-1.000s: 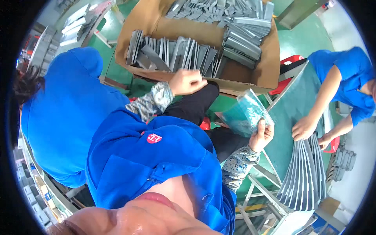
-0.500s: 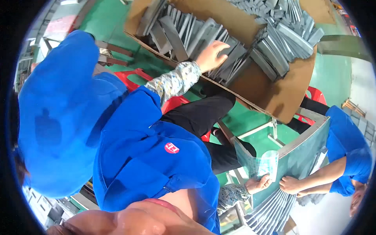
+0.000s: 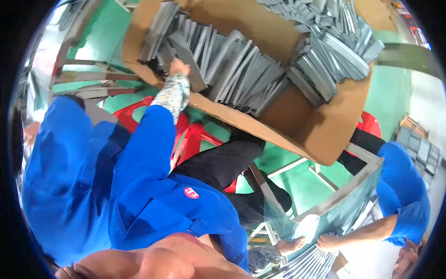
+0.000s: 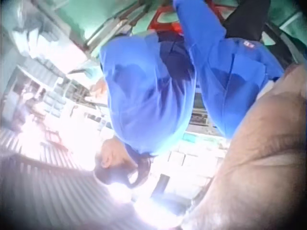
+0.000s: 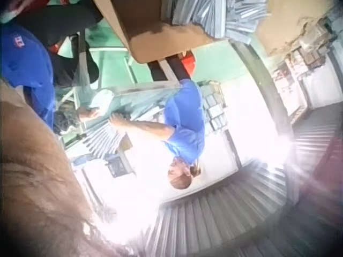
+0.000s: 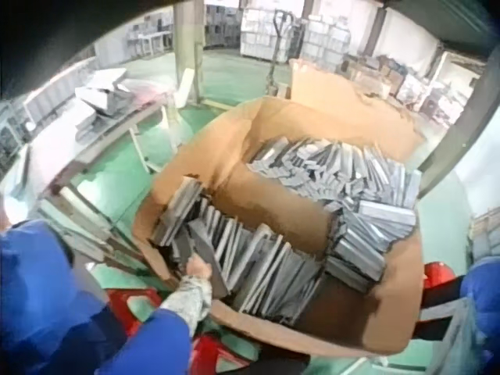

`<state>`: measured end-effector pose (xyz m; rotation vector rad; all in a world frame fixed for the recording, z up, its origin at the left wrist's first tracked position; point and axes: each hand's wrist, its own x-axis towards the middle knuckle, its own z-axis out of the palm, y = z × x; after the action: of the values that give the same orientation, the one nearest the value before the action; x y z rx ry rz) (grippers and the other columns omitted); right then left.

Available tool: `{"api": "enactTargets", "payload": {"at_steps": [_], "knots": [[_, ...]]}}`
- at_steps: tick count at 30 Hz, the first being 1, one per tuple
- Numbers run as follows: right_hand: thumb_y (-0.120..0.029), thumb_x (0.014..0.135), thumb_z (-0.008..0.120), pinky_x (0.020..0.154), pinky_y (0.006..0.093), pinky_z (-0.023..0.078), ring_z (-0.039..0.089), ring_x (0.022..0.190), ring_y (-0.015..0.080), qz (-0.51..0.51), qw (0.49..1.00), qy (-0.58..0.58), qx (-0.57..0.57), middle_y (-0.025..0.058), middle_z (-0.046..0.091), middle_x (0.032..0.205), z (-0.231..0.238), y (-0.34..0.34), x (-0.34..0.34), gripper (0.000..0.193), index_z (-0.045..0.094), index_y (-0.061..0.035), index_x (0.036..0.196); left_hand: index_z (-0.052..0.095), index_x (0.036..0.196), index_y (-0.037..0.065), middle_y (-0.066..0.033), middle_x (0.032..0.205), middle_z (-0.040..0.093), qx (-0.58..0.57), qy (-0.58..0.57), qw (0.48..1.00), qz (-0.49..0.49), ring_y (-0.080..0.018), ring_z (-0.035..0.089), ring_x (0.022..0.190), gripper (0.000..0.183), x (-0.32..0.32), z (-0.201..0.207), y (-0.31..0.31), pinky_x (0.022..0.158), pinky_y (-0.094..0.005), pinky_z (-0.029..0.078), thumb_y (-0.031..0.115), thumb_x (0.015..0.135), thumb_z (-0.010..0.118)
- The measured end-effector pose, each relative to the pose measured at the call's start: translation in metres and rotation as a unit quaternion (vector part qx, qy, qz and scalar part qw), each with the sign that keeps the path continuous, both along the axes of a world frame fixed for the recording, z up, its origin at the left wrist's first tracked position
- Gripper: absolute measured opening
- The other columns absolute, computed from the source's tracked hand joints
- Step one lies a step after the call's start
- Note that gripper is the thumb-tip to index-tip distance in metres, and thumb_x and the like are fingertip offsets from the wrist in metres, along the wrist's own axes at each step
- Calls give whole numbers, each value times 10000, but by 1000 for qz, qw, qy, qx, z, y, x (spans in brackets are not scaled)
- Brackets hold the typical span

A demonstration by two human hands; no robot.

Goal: The person peels stickers from a sheet and applies them onto metal parts by hand.

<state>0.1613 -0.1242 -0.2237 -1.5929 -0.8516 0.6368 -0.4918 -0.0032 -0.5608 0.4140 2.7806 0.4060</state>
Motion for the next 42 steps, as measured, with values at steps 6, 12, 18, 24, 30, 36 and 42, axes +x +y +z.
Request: {"api": "enactTargets", "payload": {"at_steps": [6, 12, 18, 24, 30, 36, 42], "knots": [[-199, 876, 581, 999, 380, 330, 457, 1144, 229, -47, 998, -6, -50, 104, 516, 1190, 5, -8, 1, 345, 533, 3, 1152, 430, 1153, -3, -192, 1117, 561, -41, 1, 998, 47, -343, 576, 1033, 574, -8, -21, -6, 860, -448, 489, 232, 718, 720], [-259, 894, 572, 982, 397, 343, 461, 1123, 236, -41, 996, -30, -79, 105, 511, 1183, -18, -26, 73, 362, 504, -27, 1163, 438, 1161, -8, -207, 1081, 623, -81, -89, 989, 85, -338, 617, 1019, 525, -10, 8, -6, 881, -424, 490, 175, 735, 684], [-251, 889, 577, 989, 414, 349, 470, 1117, 238, -20, 993, -117, -14, 112, 511, 1186, -31, -45, 97, 340, 514, -30, 1139, 472, 1136, 3, -200, 1040, 635, -66, -56, 996, 14, -351, 616, 997, 522, -15, 4, 5, 872, -427, 490, 197, 705, 693], [-244, 868, 601, 968, 405, 375, 496, 1089, 242, -70, 997, 22, -38, 99, 523, 1175, 14, 3, -31, 347, 519, -41, 1137, 564, 746, -51, -207, 821, 644, 146, -75, 986, 30, -336, 641, 809, 268, -43, 23, -5, 718, -403, 497, 135, 586, 673], [-219, 854, 616, 978, 400, 362, 494, 1089, 230, -83, 996, 10, -30, 86, 535, 1162, 10, 2, -28, 309, 538, -47, 1099, 527, 635, -62, -137, 608, 570, 369, -226, 899, 72, -243, 582, 577, 238, 1, 59, -21, 536, -362, 449, 76, 530, 692], [-216, 834, 637, 937, 379, 375, 504, 1042, 211, 11, 997, 77, 12, 75, 555, 1034, 13, -3, -27, 284, 548, -48, 1044, 559, 911, -74, -292, 993, 600, 219, -84, 972, 23, -427, 581, 943, 444, 35, 29, -12, 848, -432, 454, 229, 605, 665], [-268, 868, 603, 904, 399, 390, 504, 1015, 218, -22, 999, -7, -48, 91, 555, 1029, 15, -2, -39, 323, 544, -13, 1058, 422, 1243, -65, -291, 1200, 508, 186, -92, 978, 20, -402, 460, 1187, 672, 75, 14, -2, 1021, -450, 341, 185, 670, 672]]}}
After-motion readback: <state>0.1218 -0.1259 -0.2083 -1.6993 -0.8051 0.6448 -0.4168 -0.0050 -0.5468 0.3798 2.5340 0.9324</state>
